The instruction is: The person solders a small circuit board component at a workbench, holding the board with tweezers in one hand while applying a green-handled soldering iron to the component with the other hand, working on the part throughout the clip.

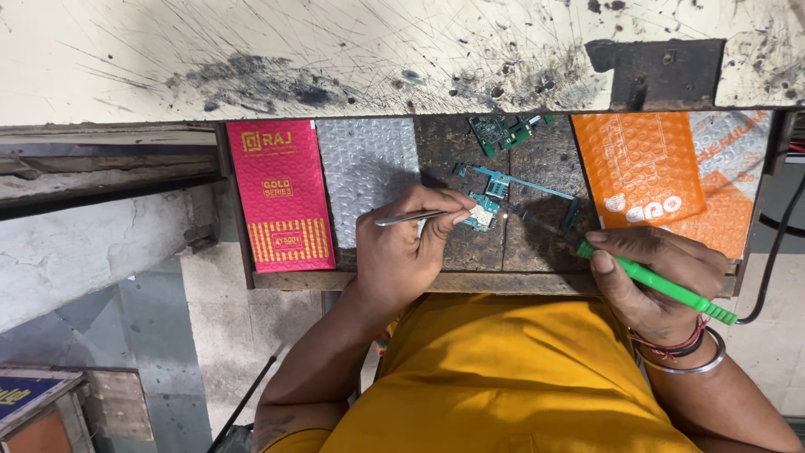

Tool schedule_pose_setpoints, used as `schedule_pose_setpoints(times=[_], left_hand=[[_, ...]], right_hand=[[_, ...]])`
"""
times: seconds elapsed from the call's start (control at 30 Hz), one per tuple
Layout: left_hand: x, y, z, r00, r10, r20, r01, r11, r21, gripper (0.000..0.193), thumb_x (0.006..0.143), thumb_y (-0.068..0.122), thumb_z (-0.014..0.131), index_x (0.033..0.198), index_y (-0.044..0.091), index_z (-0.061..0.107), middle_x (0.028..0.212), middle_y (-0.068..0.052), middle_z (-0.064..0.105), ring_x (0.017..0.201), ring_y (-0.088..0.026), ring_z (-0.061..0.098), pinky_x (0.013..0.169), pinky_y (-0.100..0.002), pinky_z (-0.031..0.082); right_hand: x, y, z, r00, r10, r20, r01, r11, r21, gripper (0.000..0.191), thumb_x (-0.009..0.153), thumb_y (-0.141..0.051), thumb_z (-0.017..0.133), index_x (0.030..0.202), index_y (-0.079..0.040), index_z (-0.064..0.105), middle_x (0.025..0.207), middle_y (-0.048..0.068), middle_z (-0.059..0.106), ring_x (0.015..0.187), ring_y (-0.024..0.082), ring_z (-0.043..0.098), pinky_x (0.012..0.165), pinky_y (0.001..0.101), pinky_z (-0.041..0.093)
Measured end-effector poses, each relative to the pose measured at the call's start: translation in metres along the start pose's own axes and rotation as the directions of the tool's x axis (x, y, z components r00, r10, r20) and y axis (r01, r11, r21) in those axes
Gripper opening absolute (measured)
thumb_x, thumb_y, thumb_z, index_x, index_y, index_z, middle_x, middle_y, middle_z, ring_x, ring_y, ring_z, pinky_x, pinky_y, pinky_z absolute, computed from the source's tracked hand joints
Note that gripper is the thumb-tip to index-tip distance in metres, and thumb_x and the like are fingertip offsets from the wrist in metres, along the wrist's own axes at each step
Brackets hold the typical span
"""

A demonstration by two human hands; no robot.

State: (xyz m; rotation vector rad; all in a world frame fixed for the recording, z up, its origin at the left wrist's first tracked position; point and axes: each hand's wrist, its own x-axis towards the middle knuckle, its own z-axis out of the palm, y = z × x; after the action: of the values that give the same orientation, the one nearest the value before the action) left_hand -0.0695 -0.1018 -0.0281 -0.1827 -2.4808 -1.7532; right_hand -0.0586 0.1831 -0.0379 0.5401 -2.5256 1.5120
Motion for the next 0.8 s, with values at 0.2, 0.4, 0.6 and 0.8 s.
schedule_pose_setpoints(times=[0.2, 0.4, 0.6, 0.8], left_hand=[[-0.0012, 0.0004, 0.0012, 1.000, 0.009, -0.004, -0.009, 1.000, 0.005, 0.012, 0.103, 0.012, 0.069, 0.101, 0.004, 0.062, 0.104, -0.009, 0.079, 0.098, -0.017, 0.080, 0.079, -0.029, 0.066], [-0.0024, 0.0037, 0.0011, 1.000, -0.007, 0.003, 0.007, 1.000, -0.013, 0.011, 0.103, 0.012, 0.069, 0.101, 0.004, 0.062, 0.104, -0.009, 0.078, 0.098, -0.017, 0.080, 0.079, -0.029, 0.066], [-0.0016, 0.0070, 0.0014, 1.000, 0.008, -0.006, -0.008, 1.000, -0.004, 0.012, 0.103, 0.012, 0.069, 0.101, 0.004, 0.062, 0.104, -0.009, 0.078, 0.098, -0.017, 0.080, 0.080, -0.029, 0.066], [-0.0040, 0.0095, 0.0001, 1.000, -0.014, -0.005, 0.014, 1.000, -0.012, 0.011, 0.103, 0.012, 0.069, 0.101, 0.004, 0.062, 0.104, -0.009, 0.079, 0.097, -0.017, 0.080, 0.079, -0.029, 0.066]], right_hand=[[0.0018, -0.0041, -0.0007, 1.000, 0.023, -0.013, -0.022, 0.999, 0.043, 0.016, 0.100, -0.009, 0.072, 0.095, 0.007, 0.069, 0.090, 0.016, 0.074, 0.074, 0.021, 0.075, 0.069, 0.0261, 0.059], [-0.0012, -0.0026, -0.0023, 1.000, 0.005, -0.001, -0.005, 0.999, 0.035, 0.017, 0.102, -0.009, 0.073, 0.098, 0.007, 0.070, 0.087, 0.016, 0.074, 0.074, 0.021, 0.075, 0.070, 0.0265, 0.059], [-0.0020, -0.0040, -0.0041, 1.000, 0.000, -0.017, 0.000, 0.999, 0.033, 0.018, 0.103, -0.010, 0.073, 0.097, 0.007, 0.071, 0.086, 0.016, 0.074, 0.074, 0.021, 0.075, 0.070, 0.0265, 0.060], [-0.0030, -0.0098, -0.0046, 0.999, 0.020, -0.033, -0.019, 0.999, 0.032, 0.019, 0.102, -0.010, 0.072, 0.096, 0.007, 0.069, 0.089, 0.016, 0.073, 0.073, 0.021, 0.074, 0.069, 0.0269, 0.059]])
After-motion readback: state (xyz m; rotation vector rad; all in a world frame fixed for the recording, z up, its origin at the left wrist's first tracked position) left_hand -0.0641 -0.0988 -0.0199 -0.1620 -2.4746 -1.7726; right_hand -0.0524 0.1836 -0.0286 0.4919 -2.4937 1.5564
